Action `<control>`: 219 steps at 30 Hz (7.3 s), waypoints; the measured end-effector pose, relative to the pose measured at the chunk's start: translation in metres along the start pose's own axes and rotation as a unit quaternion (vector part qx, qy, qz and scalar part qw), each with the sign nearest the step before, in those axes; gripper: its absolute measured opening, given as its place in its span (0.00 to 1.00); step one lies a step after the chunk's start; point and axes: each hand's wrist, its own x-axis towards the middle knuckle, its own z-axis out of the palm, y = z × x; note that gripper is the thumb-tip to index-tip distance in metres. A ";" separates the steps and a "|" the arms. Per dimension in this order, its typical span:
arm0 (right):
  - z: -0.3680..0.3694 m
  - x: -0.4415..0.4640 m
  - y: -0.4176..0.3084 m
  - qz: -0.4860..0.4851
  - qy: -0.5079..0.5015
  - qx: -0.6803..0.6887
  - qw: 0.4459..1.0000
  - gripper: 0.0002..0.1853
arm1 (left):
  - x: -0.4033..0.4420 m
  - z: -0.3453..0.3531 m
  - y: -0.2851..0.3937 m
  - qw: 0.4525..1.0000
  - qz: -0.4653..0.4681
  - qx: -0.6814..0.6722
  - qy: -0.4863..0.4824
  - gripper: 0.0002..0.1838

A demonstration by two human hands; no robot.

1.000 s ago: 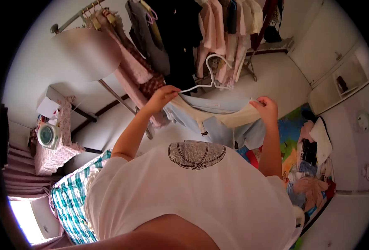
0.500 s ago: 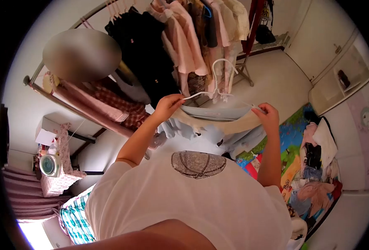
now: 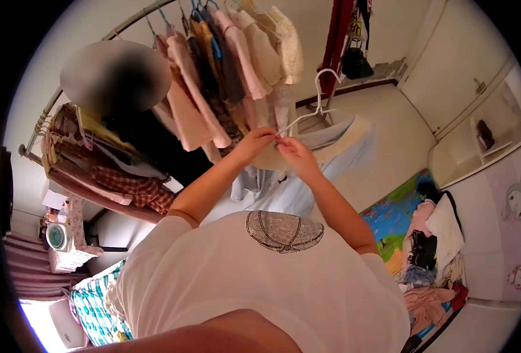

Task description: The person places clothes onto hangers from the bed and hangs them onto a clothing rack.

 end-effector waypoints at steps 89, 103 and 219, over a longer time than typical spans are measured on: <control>-0.054 0.275 0.041 -0.334 -0.404 -0.011 0.851 0.35 | 0.177 0.025 -0.009 0.618 -0.017 0.617 0.487 0.31; 0.079 0.083 0.056 -0.373 -0.625 -0.153 0.668 0.47 | -0.095 0.134 -0.008 0.369 -0.426 0.486 0.668 0.38; 1.129 -0.950 0.374 -0.282 -0.823 -0.322 0.375 0.44 | -1.519 0.036 -0.200 0.262 -0.654 -0.269 0.657 0.34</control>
